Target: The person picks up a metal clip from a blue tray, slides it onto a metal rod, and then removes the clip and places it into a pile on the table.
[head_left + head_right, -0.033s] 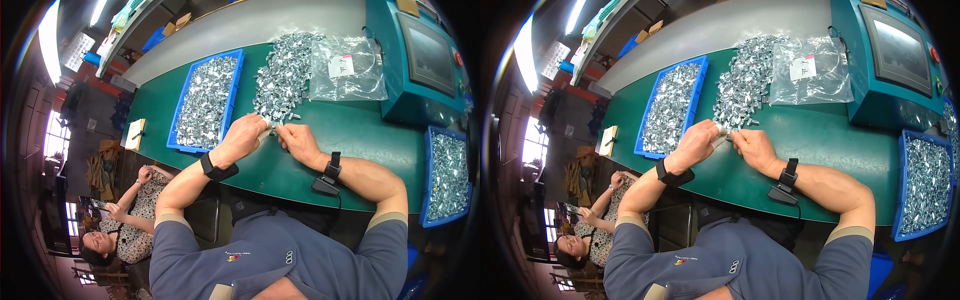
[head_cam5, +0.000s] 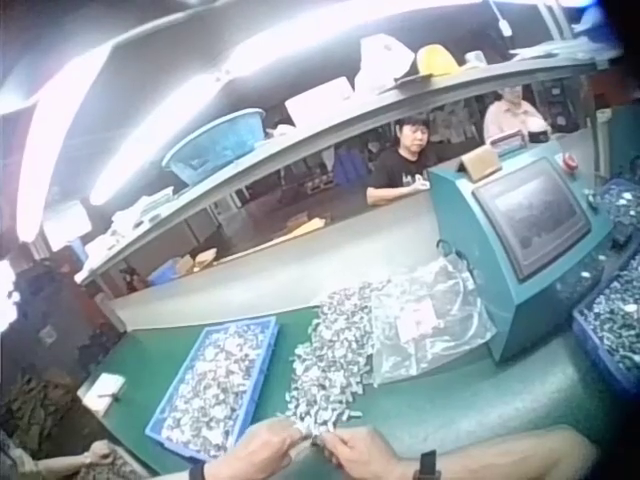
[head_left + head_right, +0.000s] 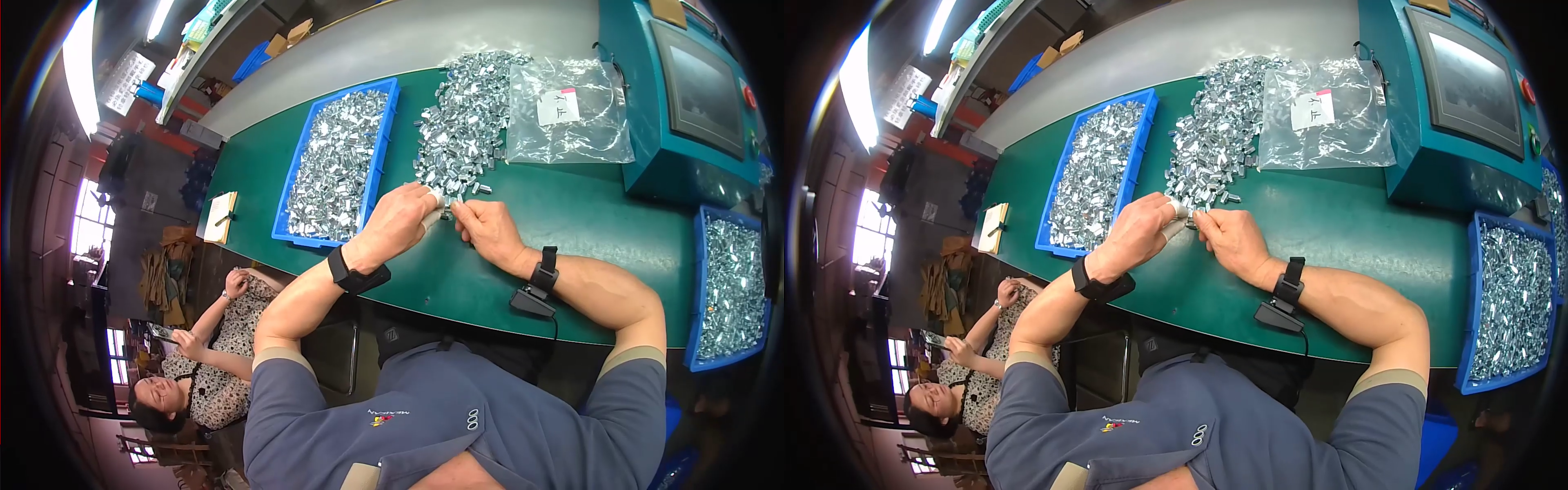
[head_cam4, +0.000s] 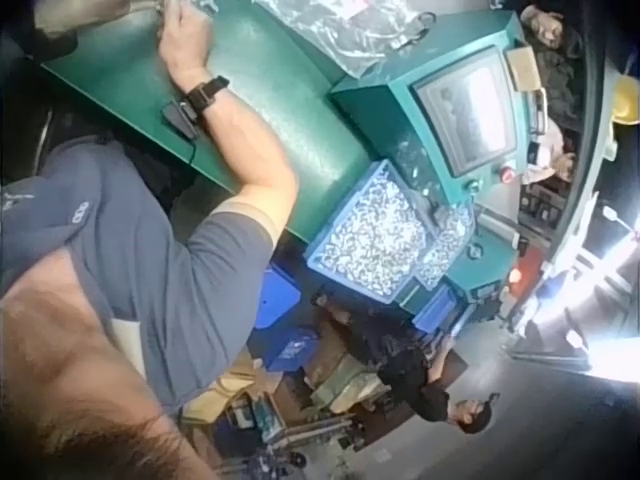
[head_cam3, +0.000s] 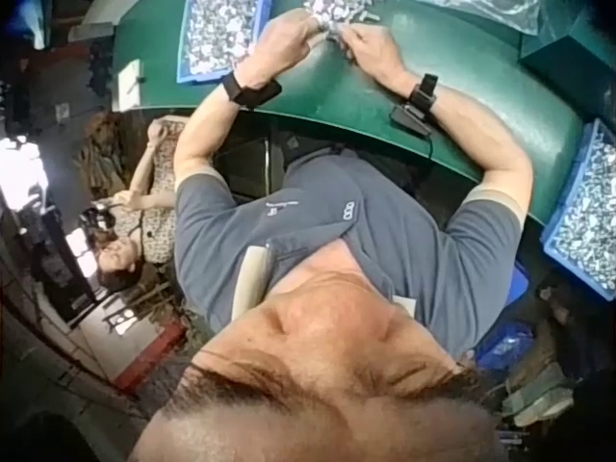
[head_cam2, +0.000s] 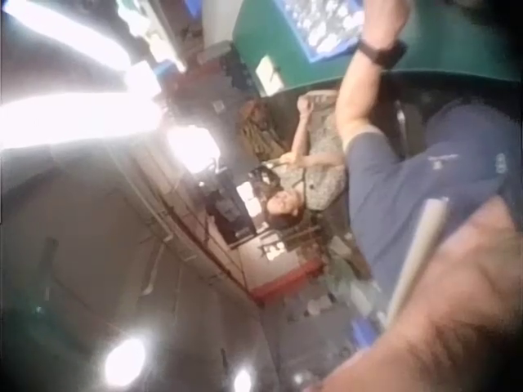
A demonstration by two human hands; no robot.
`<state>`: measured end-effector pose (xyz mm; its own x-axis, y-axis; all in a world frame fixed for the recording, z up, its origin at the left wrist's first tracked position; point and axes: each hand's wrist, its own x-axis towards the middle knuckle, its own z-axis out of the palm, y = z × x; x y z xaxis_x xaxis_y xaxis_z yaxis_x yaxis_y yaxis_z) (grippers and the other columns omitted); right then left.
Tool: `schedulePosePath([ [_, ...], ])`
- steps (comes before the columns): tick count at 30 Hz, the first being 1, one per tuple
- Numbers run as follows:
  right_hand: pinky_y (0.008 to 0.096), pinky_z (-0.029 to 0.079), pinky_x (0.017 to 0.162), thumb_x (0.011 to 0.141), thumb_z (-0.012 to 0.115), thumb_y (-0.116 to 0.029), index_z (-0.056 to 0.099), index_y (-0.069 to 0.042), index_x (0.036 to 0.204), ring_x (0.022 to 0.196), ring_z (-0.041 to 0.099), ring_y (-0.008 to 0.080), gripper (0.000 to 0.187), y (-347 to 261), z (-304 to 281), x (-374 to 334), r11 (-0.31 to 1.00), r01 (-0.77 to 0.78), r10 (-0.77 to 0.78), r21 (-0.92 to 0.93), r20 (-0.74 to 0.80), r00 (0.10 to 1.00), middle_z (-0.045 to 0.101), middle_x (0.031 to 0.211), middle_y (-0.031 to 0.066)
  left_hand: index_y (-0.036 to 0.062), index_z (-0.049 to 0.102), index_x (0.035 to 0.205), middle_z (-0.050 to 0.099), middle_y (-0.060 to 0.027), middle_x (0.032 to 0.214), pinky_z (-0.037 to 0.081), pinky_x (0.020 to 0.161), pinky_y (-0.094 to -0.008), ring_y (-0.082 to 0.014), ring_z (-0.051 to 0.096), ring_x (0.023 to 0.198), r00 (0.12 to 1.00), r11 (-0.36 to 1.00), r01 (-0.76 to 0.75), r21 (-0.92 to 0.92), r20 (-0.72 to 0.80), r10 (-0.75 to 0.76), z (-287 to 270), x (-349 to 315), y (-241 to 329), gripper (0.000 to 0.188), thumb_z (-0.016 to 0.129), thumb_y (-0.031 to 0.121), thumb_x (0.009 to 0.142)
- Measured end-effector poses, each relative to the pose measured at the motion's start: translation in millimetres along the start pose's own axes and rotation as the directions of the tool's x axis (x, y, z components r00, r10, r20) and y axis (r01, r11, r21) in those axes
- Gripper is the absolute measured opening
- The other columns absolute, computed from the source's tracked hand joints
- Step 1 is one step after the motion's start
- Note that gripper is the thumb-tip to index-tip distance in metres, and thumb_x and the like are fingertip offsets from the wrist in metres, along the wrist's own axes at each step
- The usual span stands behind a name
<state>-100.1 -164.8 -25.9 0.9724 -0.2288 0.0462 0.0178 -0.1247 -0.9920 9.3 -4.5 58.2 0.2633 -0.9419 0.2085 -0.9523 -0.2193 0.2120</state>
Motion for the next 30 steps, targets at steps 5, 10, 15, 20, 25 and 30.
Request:
schedulePosePath([
  [5, 0.0262, 0.044, 0.05, 0.103, 0.057, -0.031, 0.065, -0.001, 0.075, 0.055, 0.056, 0.0082, 0.042, 6.8, 4.0, 4.0, 0.999, 0.033, -0.034, 0.013, 0.014, 0.999, 0.061, 0.062, 0.0024, 0.004, 0.062, 0.091, 0.06, -0.011, 0.08, 0.048, 0.073, -0.044, -0.0328, 0.059, 0.082, 0.999, 1.0, -0.007, -0.019, -0.051, 0.006, -3.5, -4.0, -0.4, 0.013, 0.07, 0.005, 0.081],
  [10, 0.0246, 0.045, 0.052, 0.103, 0.056, -0.032, 0.065, -0.002, 0.077, 0.058, 0.057, 0.0072, 0.041, 5.1, 4.4, 0.9, 0.993, 0.026, -0.03, 0.118, 0.033, 0.999, 0.062, 0.064, 0.0007, 0.0044, 0.065, 0.094, 0.064, -0.0117, 0.084, 0.051, 0.072, -0.0417, -0.0322, 0.062, 0.083, 0.998, 0.994, -0.054, 0.094, -0.035, 0.058, -5.2, -15.2, -3.5, 0.015, 0.072, 0.005, 0.08],
  [15, 0.0288, 0.046, 0.053, 0.102, 0.055, -0.031, 0.065, 0.0, 0.076, 0.058, 0.06, 0.0108, 0.042, -1.1, 1.4, 0.8, 0.988, 0.005, -0.003, 0.155, -0.013, 1.0, 0.063, 0.063, 0.0047, 0.0103, 0.067, 0.093, 0.068, -0.0114, 0.089, 0.054, 0.071, -0.0415, -0.0328, 0.067, 0.084, 0.964, 0.966, 0.202, 0.16, -0.207, -0.167, -22.8, -41.5, -60.5, 0.014, 0.075, 0.01, 0.082],
  [20, 0.0227, 0.044, 0.053, 0.104, 0.055, -0.031, 0.064, -0.002, 0.077, 0.059, 0.055, 0.0053, 0.04, -1.3, 0.9, 0.1, 0.979, -0.006, 0.007, 0.202, -0.003, 1.0, 0.061, 0.066, 0.0001, 0.0074, 0.068, 0.098, 0.068, -0.0139, 0.095, 0.053, 0.08, -0.0422, -0.0335, 0.065, 0.093, 0.9, 0.85, 0.419, 0.321, -0.273, -0.34, -59.8, -41.4, -109.2, 0.017, 0.073, 0.008, 0.081],
  [25, 0.0226, 0.045, 0.055, 0.103, 0.056, -0.028, 0.065, -0.002, 0.079, 0.061, 0.056, 0.0051, 0.037, 0.6, 1.8, 1.7, 0.979, -0.012, 0.015, 0.203, -0.016, 1.0, 0.063, 0.069, 0.0004, 0.0068, 0.068, 0.107, 0.066, -0.012, 0.101, 0.052, 0.084, -0.0441, -0.0323, 0.063, 0.099, 0.983, 0.965, 0.182, 0.19, -0.062, -0.173, -19.5, -19.1, -80.4, 0.026, 0.072, 0.011, 0.082],
  [30, 0.0226, 0.045, 0.056, 0.103, 0.058, -0.026, 0.065, -0.002, 0.081, 0.063, 0.057, 0.0051, 0.034, 1.9, 3.9, 2.7, 0.974, -0.024, 0.03, 0.225, -0.025, 0.999, 0.063, 0.071, 0.0005, 0.0054, 0.069, 0.102, 0.064, -0.0115, 0.096, 0.051, 0.084, -0.043, -0.0338, 0.062, 0.095, 0.968, 0.958, 0.226, 0.176, 0.073, -0.241, 7.6, -12.6, -69.0, 0.021, 0.072, 0.013, 0.082],
])
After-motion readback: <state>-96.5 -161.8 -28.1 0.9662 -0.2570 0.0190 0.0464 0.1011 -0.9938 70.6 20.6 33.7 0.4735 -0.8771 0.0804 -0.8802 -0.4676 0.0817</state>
